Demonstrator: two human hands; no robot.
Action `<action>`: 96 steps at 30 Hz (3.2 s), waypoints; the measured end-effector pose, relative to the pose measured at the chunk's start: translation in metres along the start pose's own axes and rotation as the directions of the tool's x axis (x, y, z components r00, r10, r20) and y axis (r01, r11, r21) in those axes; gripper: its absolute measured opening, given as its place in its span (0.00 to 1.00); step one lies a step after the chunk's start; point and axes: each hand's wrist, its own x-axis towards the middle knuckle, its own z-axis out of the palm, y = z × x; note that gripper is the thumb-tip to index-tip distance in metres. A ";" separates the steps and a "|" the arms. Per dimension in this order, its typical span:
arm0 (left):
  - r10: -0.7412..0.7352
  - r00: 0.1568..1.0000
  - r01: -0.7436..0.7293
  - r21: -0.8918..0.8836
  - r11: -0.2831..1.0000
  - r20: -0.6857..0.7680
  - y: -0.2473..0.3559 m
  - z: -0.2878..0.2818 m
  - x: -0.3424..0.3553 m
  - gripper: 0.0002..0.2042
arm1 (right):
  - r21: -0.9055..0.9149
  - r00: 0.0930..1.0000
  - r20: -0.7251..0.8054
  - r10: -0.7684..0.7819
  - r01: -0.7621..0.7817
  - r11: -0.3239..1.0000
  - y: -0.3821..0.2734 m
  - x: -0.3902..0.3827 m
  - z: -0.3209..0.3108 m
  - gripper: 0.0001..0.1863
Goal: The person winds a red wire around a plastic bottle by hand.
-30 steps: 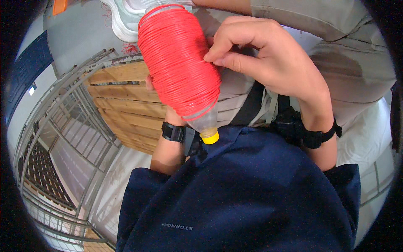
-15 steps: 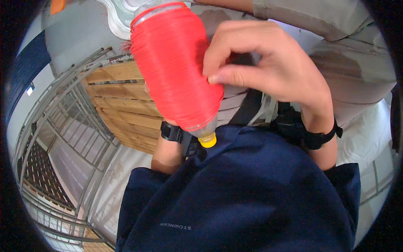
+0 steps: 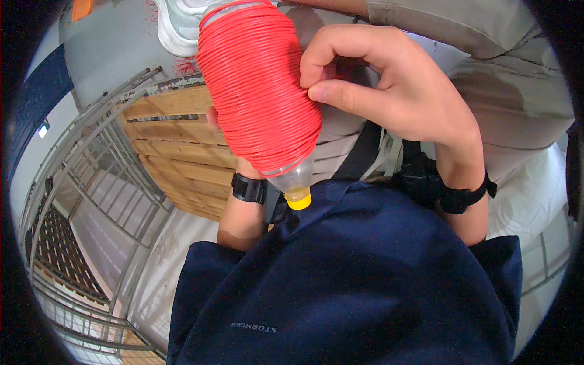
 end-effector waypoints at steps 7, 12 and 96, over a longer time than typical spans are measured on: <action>0.001 1.000 -0.001 0.001 1.000 0.026 -0.002 0.003 0.006 0.50 | -0.026 0.992 0.008 0.130 -0.130 0.991 -0.004 0.002 -0.004 0.07; 0.013 0.999 -0.013 0.010 1.000 0.037 -0.001 0.006 0.005 0.50 | -0.049 0.991 -0.025 0.134 -0.135 0.990 -0.003 0.003 -0.001 0.08; -0.035 0.981 0.032 0.020 0.999 0.193 -0.011 0.027 0.014 0.53 | -0.060 0.978 0.079 0.191 -0.187 0.981 -0.016 -0.006 -0.006 0.07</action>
